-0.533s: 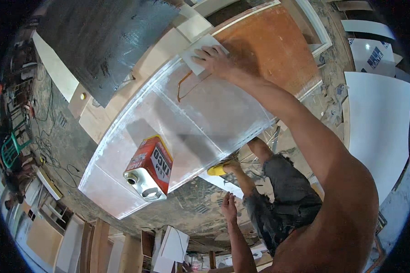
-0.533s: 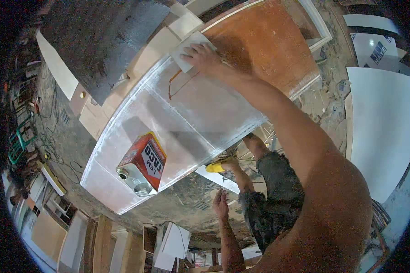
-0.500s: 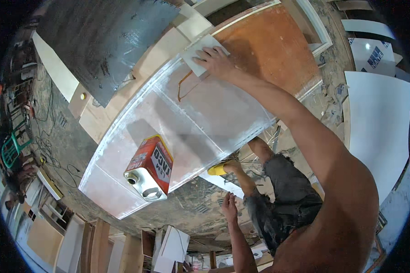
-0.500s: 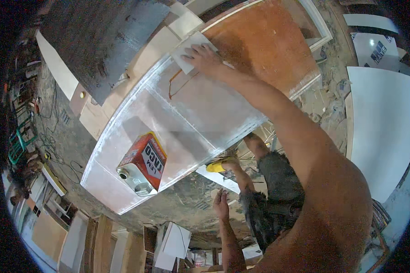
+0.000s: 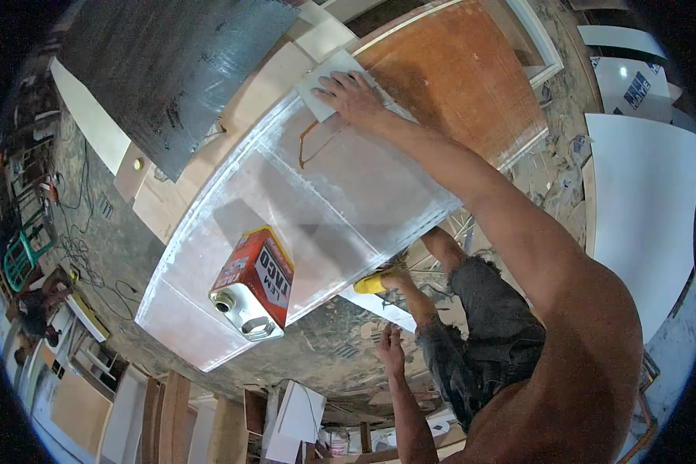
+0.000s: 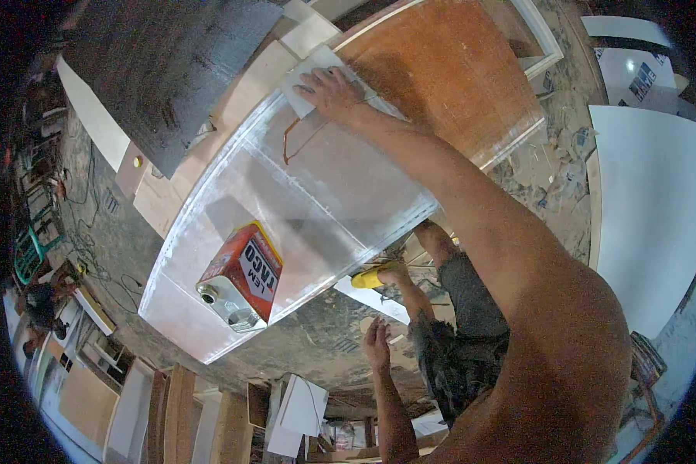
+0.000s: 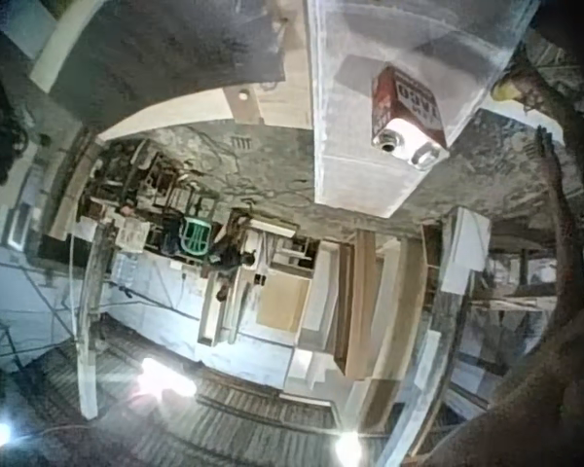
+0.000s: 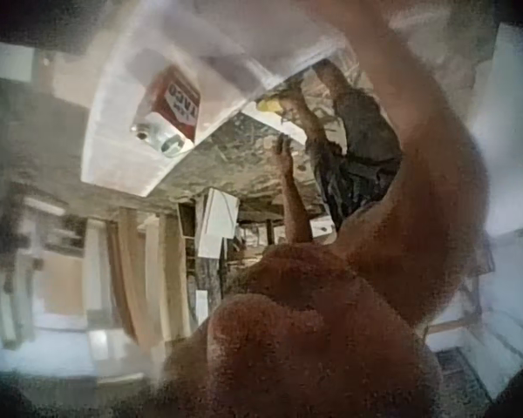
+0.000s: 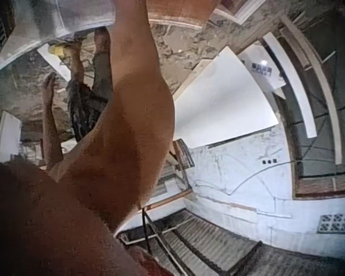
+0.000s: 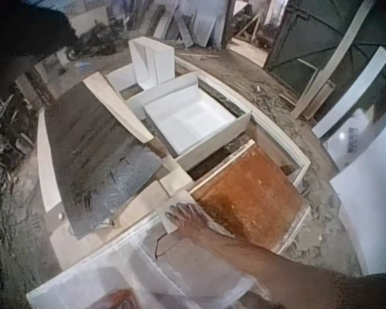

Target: The person spreads adhesive onto a wooden board using a small flat applicator, repeatedly dipping the applicator into a metal can of glue and wiping it across the board surface.

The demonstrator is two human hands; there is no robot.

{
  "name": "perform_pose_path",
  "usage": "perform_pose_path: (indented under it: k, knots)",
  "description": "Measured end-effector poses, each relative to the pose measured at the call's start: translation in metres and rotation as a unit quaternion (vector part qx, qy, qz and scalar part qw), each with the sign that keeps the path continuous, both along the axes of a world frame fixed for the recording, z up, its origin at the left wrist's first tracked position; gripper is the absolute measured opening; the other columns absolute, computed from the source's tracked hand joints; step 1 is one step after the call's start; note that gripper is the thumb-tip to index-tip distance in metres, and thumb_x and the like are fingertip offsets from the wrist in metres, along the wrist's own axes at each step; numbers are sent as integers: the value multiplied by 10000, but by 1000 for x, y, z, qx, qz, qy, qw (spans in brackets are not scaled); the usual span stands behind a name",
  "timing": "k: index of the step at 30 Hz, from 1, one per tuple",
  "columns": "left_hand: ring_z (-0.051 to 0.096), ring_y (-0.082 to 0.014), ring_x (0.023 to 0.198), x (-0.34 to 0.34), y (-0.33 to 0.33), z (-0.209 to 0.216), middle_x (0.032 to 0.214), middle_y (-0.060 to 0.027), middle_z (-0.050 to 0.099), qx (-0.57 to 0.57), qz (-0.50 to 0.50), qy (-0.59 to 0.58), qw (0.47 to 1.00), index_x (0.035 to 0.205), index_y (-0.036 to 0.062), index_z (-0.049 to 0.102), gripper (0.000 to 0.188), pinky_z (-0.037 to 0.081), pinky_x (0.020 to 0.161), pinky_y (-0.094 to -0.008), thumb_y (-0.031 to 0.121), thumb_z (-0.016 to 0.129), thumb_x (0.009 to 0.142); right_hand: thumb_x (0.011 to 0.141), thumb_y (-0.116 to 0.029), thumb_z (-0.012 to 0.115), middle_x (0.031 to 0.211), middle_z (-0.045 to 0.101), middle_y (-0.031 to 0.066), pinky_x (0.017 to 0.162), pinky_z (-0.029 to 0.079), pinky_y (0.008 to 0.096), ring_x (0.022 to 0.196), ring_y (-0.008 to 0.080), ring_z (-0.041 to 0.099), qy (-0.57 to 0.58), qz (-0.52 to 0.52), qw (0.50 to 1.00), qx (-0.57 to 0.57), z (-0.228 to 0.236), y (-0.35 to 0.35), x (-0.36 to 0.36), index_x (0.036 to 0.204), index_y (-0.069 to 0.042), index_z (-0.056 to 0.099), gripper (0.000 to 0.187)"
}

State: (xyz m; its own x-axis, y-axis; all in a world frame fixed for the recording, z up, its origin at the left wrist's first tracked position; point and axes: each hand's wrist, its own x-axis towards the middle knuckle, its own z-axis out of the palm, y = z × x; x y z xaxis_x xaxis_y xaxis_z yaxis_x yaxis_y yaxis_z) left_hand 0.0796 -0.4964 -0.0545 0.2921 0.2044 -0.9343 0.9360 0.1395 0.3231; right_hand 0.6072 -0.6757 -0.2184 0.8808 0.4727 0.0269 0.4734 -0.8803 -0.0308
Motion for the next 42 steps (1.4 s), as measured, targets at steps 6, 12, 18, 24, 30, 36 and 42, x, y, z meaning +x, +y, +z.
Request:
perform_pose_path:
  k: [6, 12, 18, 24, 30, 36, 42]
  knots:
    - [621, -243, 1115, -6, 5, 1, 1249, -162, 618, 20, -13, 13, 1000, 1327, -24, 533, 438, 521, 868, -360, 244, 576, 983, 910, -209, 497, 1476, 401, 58, 1076, 310, 477, 1341, 272, 377, 50, 22, 998, 33, 9, -4, -37, 1431, -208, 425, 526]
    - [646, -237, 1064, -13, -1, -4, 1195, -158, 644, 4, 17, 16, 1000, 1308, -40, 546, 412, 524, 838, -337, 209, 573, 980, 851, -205, 544, 1477, 401, 84, 1010, 367, 473, 1296, 293, 417, 120, 103, 987, -3, 21, -40, -173, 1374, -183, 510, 524]
    - [643, -220, 1050, 2, -11, -9, 1187, -151, 648, -17, 42, -14, 999, 1313, -36, 539, 398, 521, 792, -327, 193, 545, 987, 794, -103, 574, 1236, 619, 128, 907, 461, 497, 1143, 313, 566, 361, 68, 928, 64, 94, -49, -199, 1245, -152, 615, 456]
    - [651, -187, 932, -13, -12, -29, 1103, -135, 664, 9, 27, -21, 999, 1276, -49, 563, 414, 535, 743, -297, 220, 599, 963, 819, -149, 632, 1026, 670, 211, 828, 526, 483, 953, 359, 659, 117, -224, 963, 92, 105, -74, 34, 1226, -172, 622, 408]
    - [637, -191, 975, -17, -30, -27, 1121, -147, 660, 0, 62, -4, 998, 1268, -49, 567, 423, 532, 791, -320, 245, 598, 965, 761, -186, 690, 993, 694, 196, 823, 543, 473, 971, 348, 672, 169, -178, 968, 45, 57, -67, 83, 1125, -93, 657, 377]
    - [639, -193, 973, -50, -24, -39, 1135, -130, 663, 8, 17, -18, 1000, 1272, -38, 563, 409, 510, 821, -308, 241, 586, 974, 797, -210, 680, 1023, 701, 156, 868, 528, 467, 979, 338, 671, 181, -11, 983, -17, 64, -22, 49, 1148, -167, 668, 354]
    - [629, -157, 908, -73, -21, -59, 1097, -102, 676, -8, 48, -66, 997, 1254, -21, 586, 392, 507, 737, -277, 227, 636, 954, 802, -126, 655, 1109, 691, 91, 912, 509, 456, 1033, 317, 654, 236, 39, 971, -19, 65, -87, -14, 1159, -230, 684, 373]
